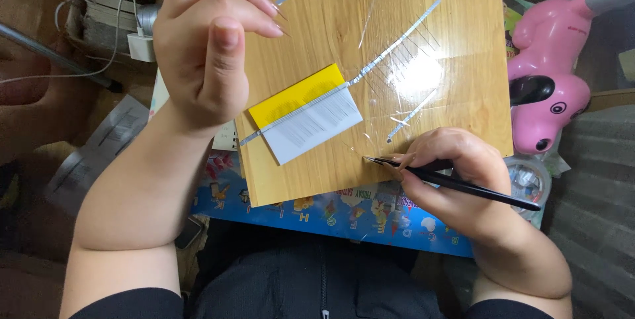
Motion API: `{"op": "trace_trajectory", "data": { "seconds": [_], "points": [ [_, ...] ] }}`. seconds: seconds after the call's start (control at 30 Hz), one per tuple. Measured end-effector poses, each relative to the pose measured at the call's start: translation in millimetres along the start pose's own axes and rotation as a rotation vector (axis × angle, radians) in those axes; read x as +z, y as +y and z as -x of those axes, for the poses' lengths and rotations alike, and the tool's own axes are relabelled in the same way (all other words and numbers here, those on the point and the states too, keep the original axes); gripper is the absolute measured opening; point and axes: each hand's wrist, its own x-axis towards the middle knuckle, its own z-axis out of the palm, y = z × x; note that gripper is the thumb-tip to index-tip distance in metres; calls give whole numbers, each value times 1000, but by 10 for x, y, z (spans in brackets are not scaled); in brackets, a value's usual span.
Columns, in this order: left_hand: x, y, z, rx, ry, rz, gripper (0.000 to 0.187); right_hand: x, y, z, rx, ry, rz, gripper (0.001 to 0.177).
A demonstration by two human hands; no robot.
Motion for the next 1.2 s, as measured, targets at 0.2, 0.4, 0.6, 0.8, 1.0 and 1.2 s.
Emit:
{"op": "trace_trajectory", "data": {
  "seconds": [0.2, 0.4, 0.6, 0.8, 1.0, 1.2],
  "points": [
    [0, -20, 4, 21, 0, -2, 61, -11, 47, 38, -3, 18, -25, 26],
    [3, -38, 11, 18, 4, -3, 61, -85, 45, 29, 35, -20, -157, 22],
    [-4, -73, 22, 55, -11, -6, 61, -113, 62, 41, 58, -30, -34, 24],
    [23, -33, -23, 43, 36, 8, 62, -283, 71, -22, 66, 70, -354, 18],
    [6, -15, -21, 38, 19, 13, 59, -588, 292, -345, 36, 468, 18, 33],
    [0, -6, -18, 31, 13, -10, 58, -590, 413, -745, 24, 409, 139, 30]
  ]
}}
